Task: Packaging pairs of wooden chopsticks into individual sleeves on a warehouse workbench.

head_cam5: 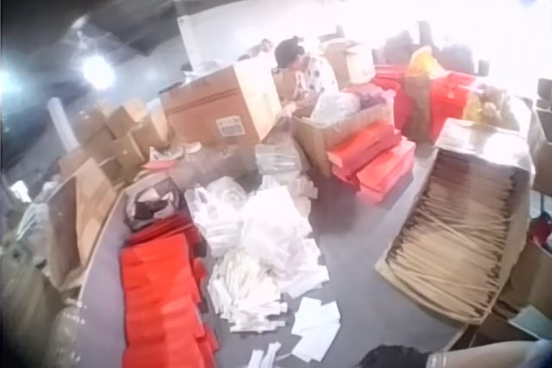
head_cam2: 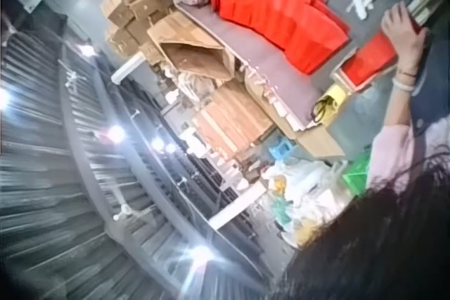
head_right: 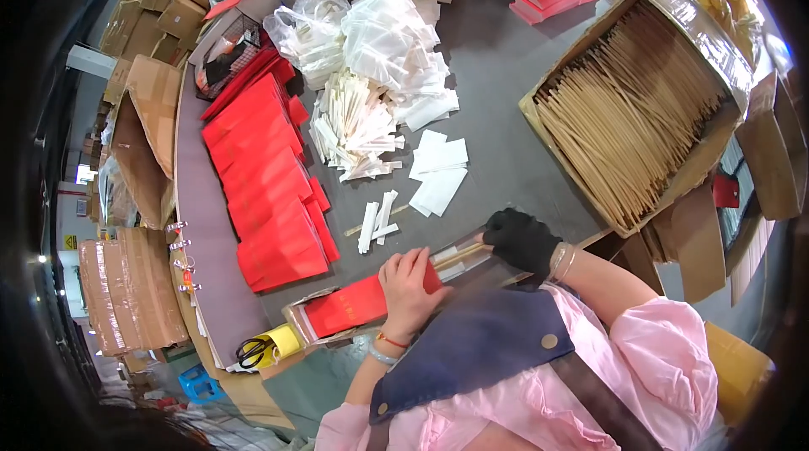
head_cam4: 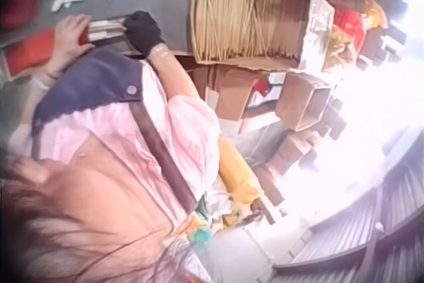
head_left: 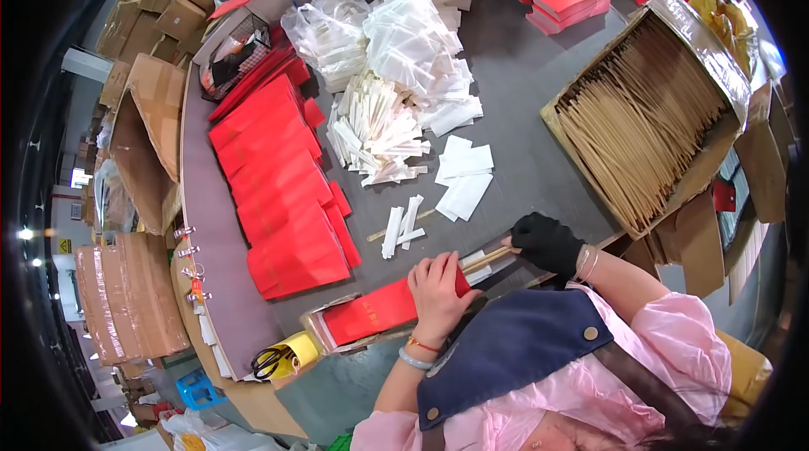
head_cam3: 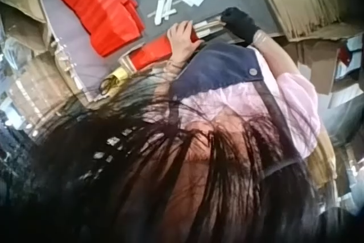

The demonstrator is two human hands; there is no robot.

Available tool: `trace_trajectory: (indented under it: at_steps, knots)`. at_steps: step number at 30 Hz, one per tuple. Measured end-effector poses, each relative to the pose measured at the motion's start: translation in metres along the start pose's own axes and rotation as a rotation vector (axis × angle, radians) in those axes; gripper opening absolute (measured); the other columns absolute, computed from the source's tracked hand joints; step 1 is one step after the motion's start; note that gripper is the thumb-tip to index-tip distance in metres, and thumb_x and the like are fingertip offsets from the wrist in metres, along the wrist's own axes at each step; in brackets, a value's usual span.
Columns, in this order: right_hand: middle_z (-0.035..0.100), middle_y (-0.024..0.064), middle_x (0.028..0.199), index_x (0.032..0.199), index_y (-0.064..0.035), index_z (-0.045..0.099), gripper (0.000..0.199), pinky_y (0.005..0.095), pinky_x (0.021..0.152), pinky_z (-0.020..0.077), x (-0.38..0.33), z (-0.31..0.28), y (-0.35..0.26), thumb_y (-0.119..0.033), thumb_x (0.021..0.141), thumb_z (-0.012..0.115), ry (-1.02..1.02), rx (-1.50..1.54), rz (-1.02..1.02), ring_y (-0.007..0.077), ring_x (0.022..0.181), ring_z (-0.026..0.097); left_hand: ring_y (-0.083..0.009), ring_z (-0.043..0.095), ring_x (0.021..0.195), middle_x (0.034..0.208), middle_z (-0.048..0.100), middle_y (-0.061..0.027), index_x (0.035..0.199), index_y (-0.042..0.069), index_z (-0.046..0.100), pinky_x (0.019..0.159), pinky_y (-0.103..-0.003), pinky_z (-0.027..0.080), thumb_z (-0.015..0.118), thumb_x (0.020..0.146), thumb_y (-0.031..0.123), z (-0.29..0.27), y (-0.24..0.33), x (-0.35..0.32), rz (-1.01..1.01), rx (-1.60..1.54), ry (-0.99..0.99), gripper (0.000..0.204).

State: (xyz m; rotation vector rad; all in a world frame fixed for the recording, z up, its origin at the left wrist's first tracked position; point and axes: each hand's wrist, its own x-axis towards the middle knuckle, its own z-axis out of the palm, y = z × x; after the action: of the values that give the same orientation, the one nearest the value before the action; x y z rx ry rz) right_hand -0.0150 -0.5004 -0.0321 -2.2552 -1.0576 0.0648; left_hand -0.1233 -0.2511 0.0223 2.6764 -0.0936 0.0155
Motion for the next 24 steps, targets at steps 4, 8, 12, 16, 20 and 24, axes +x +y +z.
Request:
trace_trajectory:
  at_steps: [4, 8, 12, 16, 20, 24]
  knots:
    - [0.062, 0.0123, 0.079, 0.085, -0.0088, 0.068, 0.012, 0.0413, 0.066, 0.0485, 0.002, 0.014, 0.005, -0.013, 0.075, 0.073, 0.130, 0.118, 0.124, 0.0326, 0.074, 0.060, -0.0320, 0.047, 0.110, 0.121, 0.053, -0.0096, 0.125, 0.004, 0.055, 0.094, -0.046, 0.038, 0.083, 0.059, 0.021, 0.008, -0.008, -0.003, 0.027, 0.044, 0.008, 0.074]
    - [0.061, 0.0135, 0.092, 0.098, -0.0079, 0.064, 0.028, 0.0390, 0.076, 0.0477, 0.023, 0.044, -0.051, -0.018, 0.075, 0.075, -0.042, 0.436, 0.256, 0.0309, 0.085, 0.060, -0.0318, 0.048, 0.108, 0.119, 0.054, -0.0099, 0.127, 0.008, 0.055, 0.091, -0.046, 0.039, 0.080, 0.059, 0.016, 0.021, -0.002, 0.012, 0.089, -0.055, 0.038, 0.073]
    - [0.062, 0.0100, 0.100, 0.112, -0.0113, 0.060, 0.056, 0.0414, 0.088, 0.0432, 0.039, 0.005, -0.051, -0.037, 0.067, 0.081, -0.088, -0.039, 0.042, 0.0284, 0.097, 0.060, -0.0315, 0.051, 0.100, 0.107, 0.055, -0.0100, 0.116, 0.018, 0.061, 0.083, -0.043, 0.042, 0.074, 0.063, 0.013, 0.006, -0.004, 0.018, 0.180, 0.083, -0.015, 0.055]
    - [0.062, 0.0083, 0.102, 0.110, -0.0127, 0.060, 0.061, 0.0422, 0.089, 0.0407, 0.036, -0.008, -0.043, -0.046, 0.063, 0.079, -0.393, -0.273, 0.030, 0.0281, 0.097, 0.058, -0.0325, 0.052, 0.100, 0.105, 0.055, -0.0132, 0.097, 0.013, 0.063, 0.082, -0.045, 0.044, 0.073, 0.065, 0.018, -0.037, 0.013, 0.037, 0.197, 0.165, -0.377, 0.034]
    - [0.058, 0.0089, 0.104, 0.114, -0.0108, 0.057, 0.060, 0.0418, 0.088, 0.0374, 0.029, -0.041, -0.030, -0.044, 0.068, 0.076, -0.086, -0.199, 0.163, 0.0264, 0.098, 0.055, -0.0338, 0.055, 0.090, 0.095, 0.058, -0.0120, 0.075, 0.007, 0.060, 0.078, -0.043, 0.048, 0.066, 0.060, 0.001, -0.093, -0.050, 0.041, 0.189, 0.078, -0.047, 0.017]
    - [0.058, 0.0084, 0.102, 0.115, -0.0104, 0.057, 0.062, 0.0422, 0.090, 0.0357, 0.026, -0.049, -0.045, -0.044, 0.067, 0.078, -0.197, -0.374, 0.228, 0.0258, 0.098, 0.056, -0.0380, 0.045, 0.118, 0.126, 0.050, -0.0173, 0.106, 0.006, 0.064, 0.101, -0.049, 0.036, 0.077, 0.064, 0.014, -0.073, -0.083, 0.019, -0.143, 0.385, 0.286, 0.045]
